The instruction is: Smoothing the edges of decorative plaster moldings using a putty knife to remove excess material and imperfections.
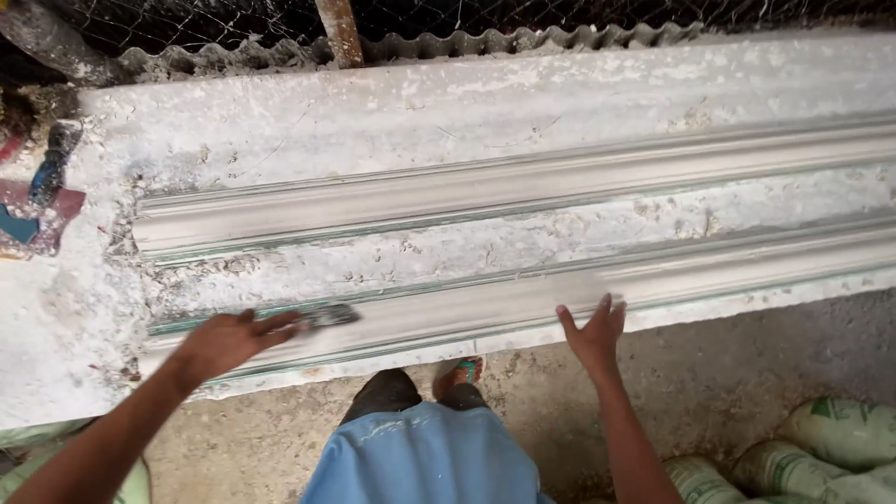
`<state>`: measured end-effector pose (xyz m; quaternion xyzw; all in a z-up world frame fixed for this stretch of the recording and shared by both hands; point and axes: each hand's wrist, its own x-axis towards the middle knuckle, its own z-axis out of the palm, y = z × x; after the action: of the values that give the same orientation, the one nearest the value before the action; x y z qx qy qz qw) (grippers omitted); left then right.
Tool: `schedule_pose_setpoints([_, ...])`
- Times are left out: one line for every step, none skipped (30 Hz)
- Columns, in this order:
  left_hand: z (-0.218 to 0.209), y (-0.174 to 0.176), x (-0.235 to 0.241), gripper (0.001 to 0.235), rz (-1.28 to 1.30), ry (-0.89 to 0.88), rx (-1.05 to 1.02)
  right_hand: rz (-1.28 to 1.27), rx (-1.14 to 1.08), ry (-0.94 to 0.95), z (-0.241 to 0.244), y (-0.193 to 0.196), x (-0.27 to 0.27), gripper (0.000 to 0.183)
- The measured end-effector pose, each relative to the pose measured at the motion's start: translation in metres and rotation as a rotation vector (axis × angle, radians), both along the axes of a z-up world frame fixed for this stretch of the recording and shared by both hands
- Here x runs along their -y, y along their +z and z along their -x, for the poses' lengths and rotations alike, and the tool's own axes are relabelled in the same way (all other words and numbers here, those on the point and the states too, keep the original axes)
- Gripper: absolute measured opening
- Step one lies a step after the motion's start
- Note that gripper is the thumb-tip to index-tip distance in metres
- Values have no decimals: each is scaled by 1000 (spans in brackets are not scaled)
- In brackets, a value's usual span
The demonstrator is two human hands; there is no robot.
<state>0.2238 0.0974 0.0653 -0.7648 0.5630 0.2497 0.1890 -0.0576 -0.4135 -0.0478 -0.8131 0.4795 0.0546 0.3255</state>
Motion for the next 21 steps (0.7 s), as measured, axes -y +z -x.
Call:
schedule_pose_setpoints([-3,1,-11,65,-4,-12,4,-4,4,-12,-4,0,-4,114])
schedule_pose_setpoints([-7,2,-21,66,-29,-40,17,-64,-3,-27,-8,0,-8,121])
schedule_pose_setpoints([-13,2,-31,67,-51,-72,31,-120,-8,-45,-11,1,-11,128])
schedule_pose_setpoints([-12,4,-18,67,-50,-88,35,-120,-2,-61,-16,1,-14,128])
schedule_pose_setpoints([-10,5,-4,61,45,-126,43,-100,-9,-54,-18,2,-16,129])
schedule_pose_setpoints([-7,5,11,55,141,-165,48,-80,-17,-47,-19,3,-18,131])
schedule_pose_setpoints([-2,-6,34,55,145,-188,44,-77,-18,-70,-20,5,-20,131])
schedule_pose_setpoints([4,-17,57,53,234,-183,6,-40,-49,-47,-20,8,-22,133])
schedule_pose_setpoints([11,-28,80,51,323,-176,-30,0,-77,-21,-23,10,-22,135])
schedule_pose_setpoints([13,-44,111,51,328,-196,-32,4,-75,-42,-25,10,-21,135])
schedule_pose_setpoints([20,-59,140,50,397,-208,-39,17,-84,-44,-24,9,-22,134])
schedule_pose_setpoints([28,-75,168,50,465,-220,-47,30,-94,-46,-23,8,-24,134])
schedule_pose_setpoints([36,-90,198,50,469,-240,-55,33,-97,-68,-23,5,-26,134])
schedule_pose_setpoints([47,-104,228,49,572,-248,-67,53,-120,-81,-23,2,-27,133])
schedule_pose_setpoints([56,-118,261,48,680,-256,-78,77,-138,-95,-24,0,-26,133])
schedule_pose_setpoints([53,-116,268,48,687,-277,-83,83,-138,-117,-24,-3,-25,133])
schedule_pose_setpoints([53,-114,275,51,592,-260,-123,43,-123,-130,-22,-7,-26,136])
schedule_pose_setpoints([53,-112,282,53,496,-243,-161,3,-107,-143,-19,-10,-25,139])
schedule_pose_setpoints([47,-92,264,53,496,-258,-161,3,-104,-157,-18,-10,-27,139])
schedule_pose_setpoints([41,-72,246,54,427,-216,-197,0,-121,-166,-17,-10,-28,138])
schedule_pose_setpoints([33,-51,230,56,355,-174,-227,-5,-134,-173,-18,-11,-28,136])
